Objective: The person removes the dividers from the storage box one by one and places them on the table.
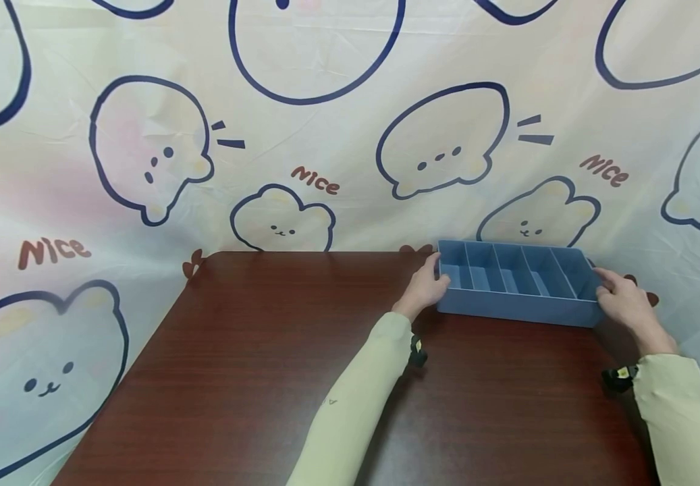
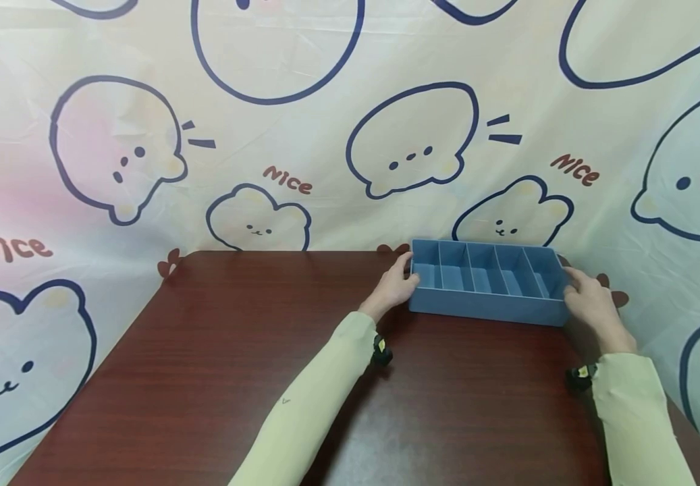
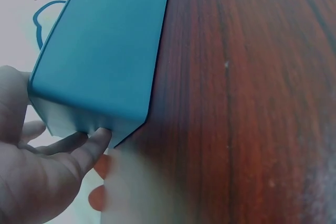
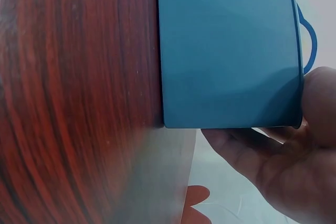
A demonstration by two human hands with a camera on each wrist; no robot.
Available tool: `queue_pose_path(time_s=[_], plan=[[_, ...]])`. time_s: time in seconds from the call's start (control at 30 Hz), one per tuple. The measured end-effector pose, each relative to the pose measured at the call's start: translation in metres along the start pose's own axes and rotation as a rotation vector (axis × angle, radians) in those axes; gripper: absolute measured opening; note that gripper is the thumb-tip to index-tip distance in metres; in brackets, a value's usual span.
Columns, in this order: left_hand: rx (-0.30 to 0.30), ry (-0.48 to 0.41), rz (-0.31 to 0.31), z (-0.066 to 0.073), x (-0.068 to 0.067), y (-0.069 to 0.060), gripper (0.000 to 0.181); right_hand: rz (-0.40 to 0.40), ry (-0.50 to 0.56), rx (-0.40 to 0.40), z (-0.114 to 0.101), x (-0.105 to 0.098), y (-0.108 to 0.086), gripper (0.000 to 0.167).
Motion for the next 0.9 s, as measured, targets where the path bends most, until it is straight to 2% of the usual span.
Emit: queue_pose_path(time_s=[0.17, 0.4, 0.63, 0.9], plan=[[0.017, -0.028, 0.000, -0.004, -0.003, -0.002, 0.059, 0.002, -0.005, -0.008, -0.003, 0.000, 0.001, 0.056], [0.004, -0.065, -0.010, -0.009, -0.006, -0.003, 0.059, 0.006, -0.002, -0.023, -0.005, 0.001, 0.001, 0.055], [-0.007, -0.054, -0.002, -0.017, -0.008, -0.001, 0.061, 0.008, 0.005, -0.054, -0.007, 0.005, 0.003, 0.055], [-0.020, -0.041, 0.009, -0.018, -0.010, -0.002, 0.063, -0.014, -0.011, -0.017, -0.008, 0.006, 0.003, 0.056]])
Point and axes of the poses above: each hand's wrist, its own y-axis towards the middle knuckle, its own x-axis out of the palm, z = x × y, the point moved 5 cm from there along y, towards the middle knuckle, and after that the axes turned 3 degrees about -x, right-handed, at the moved point
